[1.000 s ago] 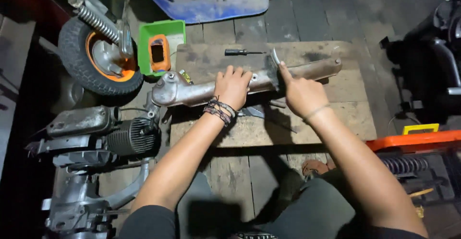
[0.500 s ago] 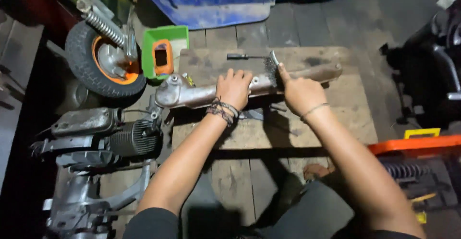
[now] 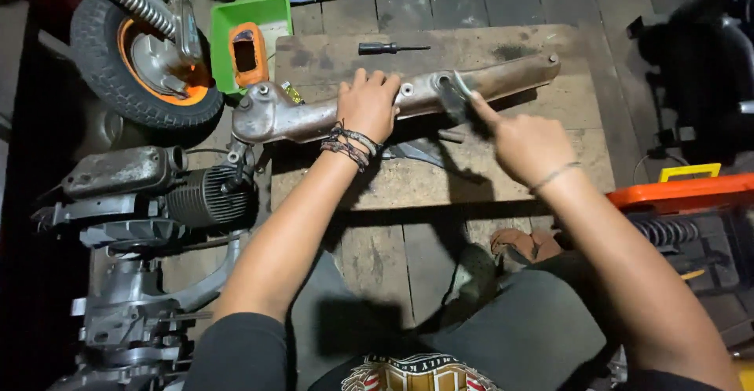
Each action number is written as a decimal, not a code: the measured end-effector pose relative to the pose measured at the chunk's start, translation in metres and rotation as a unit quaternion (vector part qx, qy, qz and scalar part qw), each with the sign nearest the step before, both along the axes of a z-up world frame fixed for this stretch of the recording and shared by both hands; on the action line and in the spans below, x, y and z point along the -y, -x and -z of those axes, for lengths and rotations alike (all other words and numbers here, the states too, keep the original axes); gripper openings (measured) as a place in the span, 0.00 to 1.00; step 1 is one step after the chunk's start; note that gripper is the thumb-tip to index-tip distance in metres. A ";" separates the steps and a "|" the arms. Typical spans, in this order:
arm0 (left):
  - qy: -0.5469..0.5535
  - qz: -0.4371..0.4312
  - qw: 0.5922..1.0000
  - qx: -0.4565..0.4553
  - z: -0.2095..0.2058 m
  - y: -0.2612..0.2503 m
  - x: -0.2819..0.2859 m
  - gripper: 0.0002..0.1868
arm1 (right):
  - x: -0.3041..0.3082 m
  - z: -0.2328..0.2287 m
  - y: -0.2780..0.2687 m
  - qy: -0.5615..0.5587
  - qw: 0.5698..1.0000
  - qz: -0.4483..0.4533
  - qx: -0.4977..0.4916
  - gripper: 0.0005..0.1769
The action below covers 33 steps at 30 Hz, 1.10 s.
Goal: The person scrubs a long, rusty metal part with a wire brush while holding it steady on a wooden workbench. The person repeatedly scrubs different sections of the metal part to remove rust and debris.
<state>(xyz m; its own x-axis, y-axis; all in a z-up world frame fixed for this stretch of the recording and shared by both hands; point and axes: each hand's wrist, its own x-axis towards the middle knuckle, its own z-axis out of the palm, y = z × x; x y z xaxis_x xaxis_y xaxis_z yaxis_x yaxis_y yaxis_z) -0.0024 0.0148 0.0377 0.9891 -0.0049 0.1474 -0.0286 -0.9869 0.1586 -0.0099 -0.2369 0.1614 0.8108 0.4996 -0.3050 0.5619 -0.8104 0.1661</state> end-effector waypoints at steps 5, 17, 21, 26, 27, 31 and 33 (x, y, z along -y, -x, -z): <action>-0.009 0.004 1.000 0.004 -0.003 0.004 0.002 0.14 | 0.049 0.042 -0.017 0.046 0.997 0.056 -0.021 0.24; -0.029 0.008 0.999 0.012 -0.002 0.006 0.001 0.15 | -0.020 0.038 -0.039 -0.042 0.998 -0.030 0.042 0.38; -0.017 0.004 1.000 0.003 -0.002 0.004 -0.001 0.15 | -0.021 0.017 -0.039 -0.034 0.998 -0.030 0.035 0.38; -0.015 -0.002 1.000 0.011 0.006 0.002 0.000 0.16 | -0.017 0.024 -0.028 -0.012 1.000 -0.001 0.002 0.39; -0.018 0.005 1.000 0.019 0.008 -0.004 0.002 0.16 | -0.021 0.028 -0.032 -0.038 0.999 0.005 0.020 0.40; -0.013 0.022 1.000 0.014 -0.004 0.004 0.000 0.16 | -0.034 0.030 -0.038 -0.053 0.998 -0.003 0.037 0.38; -0.001 0.017 1.000 0.004 -0.004 0.001 -0.004 0.16 | -0.029 0.024 -0.027 -0.029 0.999 0.003 0.026 0.39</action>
<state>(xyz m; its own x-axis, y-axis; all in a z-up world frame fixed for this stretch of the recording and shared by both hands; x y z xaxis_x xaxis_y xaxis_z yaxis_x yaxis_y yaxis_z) -0.0031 0.0191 0.0415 0.9872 -0.0396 0.1547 -0.0642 -0.9855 0.1570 0.0168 -0.2079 0.1377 0.8272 0.5110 -0.2336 0.5495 -0.8224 0.1470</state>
